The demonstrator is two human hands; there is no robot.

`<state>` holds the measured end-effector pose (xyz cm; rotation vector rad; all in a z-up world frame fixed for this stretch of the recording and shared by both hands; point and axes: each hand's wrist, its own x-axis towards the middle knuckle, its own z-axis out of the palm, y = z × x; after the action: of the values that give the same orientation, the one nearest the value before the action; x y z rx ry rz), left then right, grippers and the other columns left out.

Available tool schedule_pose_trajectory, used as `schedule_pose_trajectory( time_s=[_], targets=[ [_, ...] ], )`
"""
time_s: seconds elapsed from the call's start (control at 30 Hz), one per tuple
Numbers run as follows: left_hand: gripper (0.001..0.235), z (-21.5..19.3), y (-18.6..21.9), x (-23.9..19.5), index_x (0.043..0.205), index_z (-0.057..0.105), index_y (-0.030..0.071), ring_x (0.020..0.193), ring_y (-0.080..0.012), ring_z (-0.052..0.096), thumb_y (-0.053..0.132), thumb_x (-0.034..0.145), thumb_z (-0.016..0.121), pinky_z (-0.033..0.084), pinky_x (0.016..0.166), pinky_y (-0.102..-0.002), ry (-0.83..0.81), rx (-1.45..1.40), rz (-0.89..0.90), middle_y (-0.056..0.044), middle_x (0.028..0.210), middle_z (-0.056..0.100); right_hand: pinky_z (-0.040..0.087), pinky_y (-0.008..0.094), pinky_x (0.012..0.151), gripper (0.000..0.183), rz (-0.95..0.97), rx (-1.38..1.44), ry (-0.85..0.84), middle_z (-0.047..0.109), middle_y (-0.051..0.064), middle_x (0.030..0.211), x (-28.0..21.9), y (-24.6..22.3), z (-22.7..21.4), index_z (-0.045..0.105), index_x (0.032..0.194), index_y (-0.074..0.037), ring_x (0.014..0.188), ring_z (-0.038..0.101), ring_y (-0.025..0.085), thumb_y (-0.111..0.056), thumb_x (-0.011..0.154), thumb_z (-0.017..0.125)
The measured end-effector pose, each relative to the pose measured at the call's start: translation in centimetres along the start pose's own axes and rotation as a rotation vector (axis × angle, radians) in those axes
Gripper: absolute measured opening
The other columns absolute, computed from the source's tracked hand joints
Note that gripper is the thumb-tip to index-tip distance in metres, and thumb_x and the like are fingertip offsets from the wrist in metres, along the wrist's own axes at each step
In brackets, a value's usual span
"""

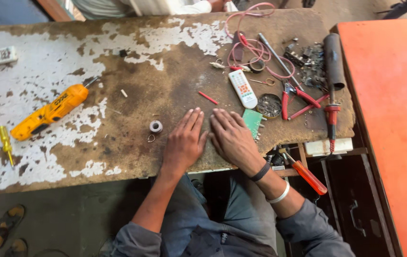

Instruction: The person holds a small green circuit board and uses a soldering iron to apply solder to several connection points. They wipe the soldering iron tip with a cloth, add solder wire to the tip, and continue soldering different areas of the board. The person also uses a screwdriver to adjust components on the board.

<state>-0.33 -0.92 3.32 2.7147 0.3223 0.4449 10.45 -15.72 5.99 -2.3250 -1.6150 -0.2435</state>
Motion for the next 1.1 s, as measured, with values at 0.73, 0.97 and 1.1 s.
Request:
schedule_pose_trajectory(
  time_s=[0.73,0.97,1.1],
  targets=[
    [0.083,-0.8,0.5,-0.3,0.160,0.023,0.018,0.151,-0.0343,0.023,0.058,0.096,0.056,0.023,0.121,-0.050,-0.062,0.037,0.019,-0.015,0.162,0.030,0.036,0.050,0.105,0.095,0.334,-0.012,0.134,0.061,0.020,0.131,-4.6,3.6,-1.9,0.055,0.139,0.000,0.122,0.054,0.038,-0.051,0.066,0.087],
    [0.075,0.4,-0.2,-1.0,0.158,0.033,0.011,0.151,-0.0328,0.034,0.044,0.096,0.058,0.032,0.122,-0.049,-0.009,-0.023,0.021,-0.014,0.159,0.043,0.041,0.049,0.108,0.087,0.257,0.182,0.255,0.058,0.018,0.137,-3.7,1.6,-1.4,0.056,0.143,-0.005,0.125,0.054,0.037,-0.036,0.069,0.091],
    [0.039,-0.4,-1.6,-2.1,0.144,0.057,0.016,0.142,-0.0309,0.060,0.026,0.106,0.055,0.052,0.119,-0.043,0.119,-0.387,-0.031,-0.014,0.144,0.066,0.046,0.048,0.107,0.098,0.107,0.435,0.234,0.056,0.020,0.138,-1.8,0.0,-0.3,0.049,0.148,-0.004,0.126,0.053,0.039,-0.032,0.066,0.094]
  ],
)
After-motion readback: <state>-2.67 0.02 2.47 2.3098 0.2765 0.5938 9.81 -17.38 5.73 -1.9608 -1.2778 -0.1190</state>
